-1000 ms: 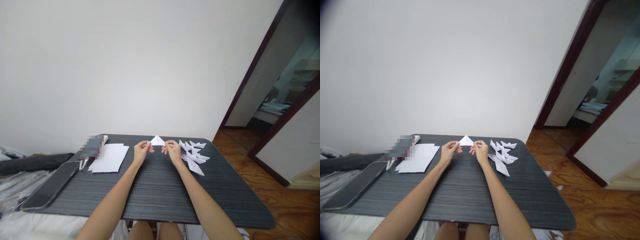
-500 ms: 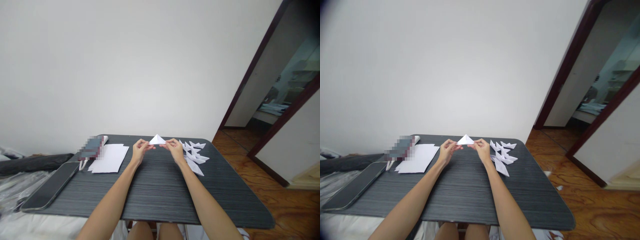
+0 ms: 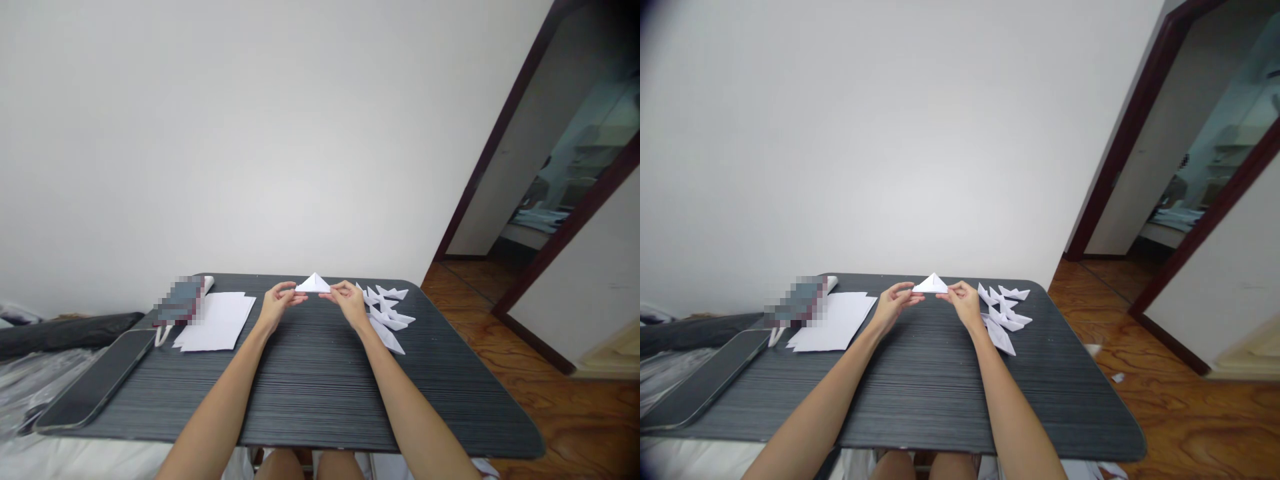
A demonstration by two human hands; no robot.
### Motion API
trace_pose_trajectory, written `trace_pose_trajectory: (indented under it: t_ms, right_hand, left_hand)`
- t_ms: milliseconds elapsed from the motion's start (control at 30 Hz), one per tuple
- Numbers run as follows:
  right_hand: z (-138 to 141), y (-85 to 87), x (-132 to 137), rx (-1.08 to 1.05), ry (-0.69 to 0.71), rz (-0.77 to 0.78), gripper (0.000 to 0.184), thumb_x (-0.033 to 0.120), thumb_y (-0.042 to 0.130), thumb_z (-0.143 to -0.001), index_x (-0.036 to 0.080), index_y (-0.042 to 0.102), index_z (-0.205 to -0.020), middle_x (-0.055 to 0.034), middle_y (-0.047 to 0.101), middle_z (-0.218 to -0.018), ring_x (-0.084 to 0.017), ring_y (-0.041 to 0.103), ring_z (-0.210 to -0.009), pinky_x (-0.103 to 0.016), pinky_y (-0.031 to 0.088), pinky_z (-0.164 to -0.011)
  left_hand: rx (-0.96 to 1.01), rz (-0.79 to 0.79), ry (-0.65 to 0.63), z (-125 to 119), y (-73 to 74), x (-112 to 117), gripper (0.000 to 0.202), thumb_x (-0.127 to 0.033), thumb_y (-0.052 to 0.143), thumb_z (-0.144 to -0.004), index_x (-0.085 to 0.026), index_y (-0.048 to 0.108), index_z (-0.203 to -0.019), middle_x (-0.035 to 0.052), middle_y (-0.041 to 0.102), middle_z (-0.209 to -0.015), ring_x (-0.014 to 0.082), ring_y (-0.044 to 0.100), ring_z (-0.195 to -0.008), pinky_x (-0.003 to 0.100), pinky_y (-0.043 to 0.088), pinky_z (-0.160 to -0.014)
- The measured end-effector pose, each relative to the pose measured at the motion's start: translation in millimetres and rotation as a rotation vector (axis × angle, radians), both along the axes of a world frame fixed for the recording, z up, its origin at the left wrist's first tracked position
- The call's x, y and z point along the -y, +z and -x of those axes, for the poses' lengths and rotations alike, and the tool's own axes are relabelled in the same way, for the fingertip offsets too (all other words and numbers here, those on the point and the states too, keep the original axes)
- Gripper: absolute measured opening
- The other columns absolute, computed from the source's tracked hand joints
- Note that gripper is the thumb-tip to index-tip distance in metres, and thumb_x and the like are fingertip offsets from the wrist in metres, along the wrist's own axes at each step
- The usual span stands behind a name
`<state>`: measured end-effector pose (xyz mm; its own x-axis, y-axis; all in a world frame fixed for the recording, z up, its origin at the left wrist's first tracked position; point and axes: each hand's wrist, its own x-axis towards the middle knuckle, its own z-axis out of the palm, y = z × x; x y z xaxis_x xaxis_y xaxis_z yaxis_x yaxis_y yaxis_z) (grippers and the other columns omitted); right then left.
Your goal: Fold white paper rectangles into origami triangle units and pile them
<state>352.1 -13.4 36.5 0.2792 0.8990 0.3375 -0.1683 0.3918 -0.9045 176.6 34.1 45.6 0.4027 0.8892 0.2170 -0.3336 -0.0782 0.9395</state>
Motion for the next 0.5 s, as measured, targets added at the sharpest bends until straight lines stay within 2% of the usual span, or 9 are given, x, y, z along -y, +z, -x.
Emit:
trace_pose_trajectory:
  t_ms: [233, 500]
  right_hand:
    - [4.1, 3.2, 1.4, -0.012, -0.011, -0.022, 0.021, 0.03, 0.063, -0.064, 0.015, 0.05, -0.069, -0.0054, 0.065, -0.066, -0.021, 0.064, -0.068, -0.033, 0.051, -0.07]
    - [5.2, 3.4, 1.9, 0.021, -0.026, -0.053, 0.02, 0.031, 0.06, -0.065, 0.015, 0.05, -0.071, -0.0039, 0.065, -0.065, -0.02, 0.064, -0.068, -0.034, 0.051, -0.071]
  left_hand:
    - [-0.029, -0.105, 0.153, -3.1, -0.6, 1.6, 0.033, -0.035, 0.061, -0.065, -0.009, 0.049, -0.081, 0.0115, 0.065, -0.073, 0.0237, 0.063, -0.072, 0.037, 0.05, -0.072]
    - [-0.129, -0.255, 0.226, -4.1, -5.5, 1.5, 0.029, -0.036, 0.056, -0.068, -0.011, 0.053, -0.083, 0.0062, 0.063, -0.069, 0.0198, 0.063, -0.064, 0.033, 0.052, -0.064]
